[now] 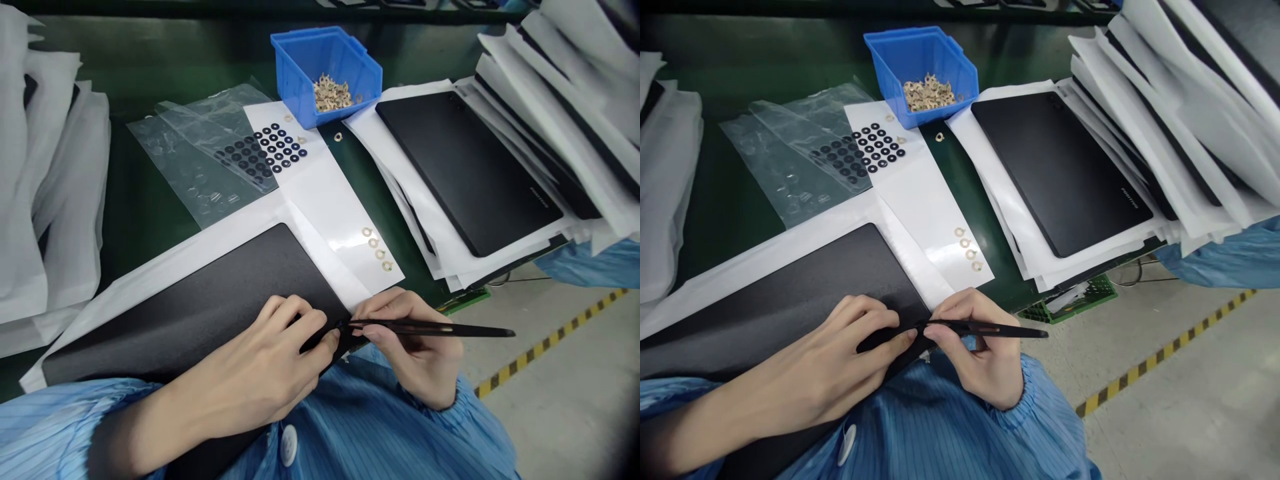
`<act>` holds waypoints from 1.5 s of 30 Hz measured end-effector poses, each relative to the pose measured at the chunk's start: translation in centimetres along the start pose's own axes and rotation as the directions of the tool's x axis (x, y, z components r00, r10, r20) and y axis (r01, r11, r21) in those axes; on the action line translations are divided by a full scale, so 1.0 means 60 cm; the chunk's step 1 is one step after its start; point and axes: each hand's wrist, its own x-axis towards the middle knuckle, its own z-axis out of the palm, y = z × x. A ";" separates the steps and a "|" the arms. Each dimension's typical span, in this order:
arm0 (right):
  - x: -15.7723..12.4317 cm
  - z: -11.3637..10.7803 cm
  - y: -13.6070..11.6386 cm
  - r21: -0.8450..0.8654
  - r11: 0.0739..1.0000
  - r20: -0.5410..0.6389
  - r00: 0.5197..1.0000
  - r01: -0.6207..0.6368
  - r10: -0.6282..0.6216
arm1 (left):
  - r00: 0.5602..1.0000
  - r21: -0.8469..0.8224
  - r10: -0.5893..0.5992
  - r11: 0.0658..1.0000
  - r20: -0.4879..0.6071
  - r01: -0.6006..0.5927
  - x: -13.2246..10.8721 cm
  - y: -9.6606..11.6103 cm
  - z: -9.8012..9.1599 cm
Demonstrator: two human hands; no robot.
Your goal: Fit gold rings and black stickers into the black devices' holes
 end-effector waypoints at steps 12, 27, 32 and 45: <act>0.083 -0.005 -0.055 -0.173 0.962 0.043 0.978 0.210 -0.205 | 0.995 0.059 -0.075 0.995 -0.061 0.079 0.004 -0.009 0.001; 0.358 0.217 -0.012 -0.356 0.768 0.467 0.813 0.533 -0.347 | 0.958 0.320 -0.229 0.907 -0.171 0.274 -0.020 -0.055 -0.025; 0.322 0.145 -0.054 -0.375 0.731 0.424 0.806 0.571 -0.412 | 0.770 0.322 -0.541 0.702 -0.338 0.635 -0.033 -0.098 -0.061; 0.228 0.039 0.005 -0.460 0.817 0.554 0.831 0.348 -0.042 | 0.682 -0.071 -0.724 0.689 -0.104 0.721 -0.036 -0.097 -0.101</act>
